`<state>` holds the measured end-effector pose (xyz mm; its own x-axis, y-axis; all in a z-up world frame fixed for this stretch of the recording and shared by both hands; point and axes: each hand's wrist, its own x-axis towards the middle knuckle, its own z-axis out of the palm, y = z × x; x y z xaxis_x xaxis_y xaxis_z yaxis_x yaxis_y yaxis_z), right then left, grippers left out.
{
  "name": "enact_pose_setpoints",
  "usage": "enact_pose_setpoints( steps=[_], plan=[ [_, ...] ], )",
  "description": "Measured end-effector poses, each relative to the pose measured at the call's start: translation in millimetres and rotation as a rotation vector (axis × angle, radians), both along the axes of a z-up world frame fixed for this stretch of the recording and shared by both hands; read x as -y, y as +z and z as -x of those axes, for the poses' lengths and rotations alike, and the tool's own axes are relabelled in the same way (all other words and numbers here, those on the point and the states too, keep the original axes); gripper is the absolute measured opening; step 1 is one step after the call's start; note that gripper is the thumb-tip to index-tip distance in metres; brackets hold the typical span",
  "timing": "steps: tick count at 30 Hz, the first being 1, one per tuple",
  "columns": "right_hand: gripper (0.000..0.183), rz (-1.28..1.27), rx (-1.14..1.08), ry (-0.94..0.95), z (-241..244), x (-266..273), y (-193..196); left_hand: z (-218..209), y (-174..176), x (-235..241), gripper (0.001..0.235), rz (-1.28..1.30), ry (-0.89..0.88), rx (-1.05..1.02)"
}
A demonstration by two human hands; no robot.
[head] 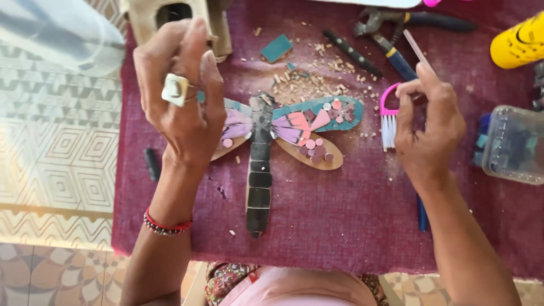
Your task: Decorating a wooden butterfly craft by applying glue and small beads
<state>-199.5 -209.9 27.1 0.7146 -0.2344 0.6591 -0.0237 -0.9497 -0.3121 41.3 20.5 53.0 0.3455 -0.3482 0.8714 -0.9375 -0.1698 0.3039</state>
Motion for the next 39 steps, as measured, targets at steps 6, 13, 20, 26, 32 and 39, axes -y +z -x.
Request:
enact_pose_setpoints(
  steps=[6, 13, 20, 26, 32, 39],
  plan=[
    [0.012, 0.153, 0.115, 0.110, -2.4, -2.3, -10.9, -10.6, -4.7, -17.4, 0.025, 0.154, 0.027, 0.021],
    [0.028, 0.213, 0.117, 0.085, 10.0, 7.4, -34.2, -29.8, 11.6, -41.7, 0.031, 0.254, 0.000, 0.139],
    [0.027, 0.122, 0.084, 0.124, 13.1, 7.7, -33.3, -30.6, -19.4, -95.9, 0.041, 0.404, 0.079, -0.078],
    [0.029, 0.122, 0.102, 0.107, 11.3, 6.2, -35.3, 16.5, -31.4, -126.9, 0.039, 0.374, 0.249, -0.255],
    [0.025, 0.059, 0.118, 0.097, 8.3, 7.5, -36.1, 21.3, -50.6, -127.7, 0.045, 0.327, 0.239, -0.378],
    [0.033, -0.079, 0.172, -0.024, 2.7, 5.9, -19.7, 17.0, -67.7, -126.0, 0.048, 0.189, 0.258, -0.441]
  ],
)
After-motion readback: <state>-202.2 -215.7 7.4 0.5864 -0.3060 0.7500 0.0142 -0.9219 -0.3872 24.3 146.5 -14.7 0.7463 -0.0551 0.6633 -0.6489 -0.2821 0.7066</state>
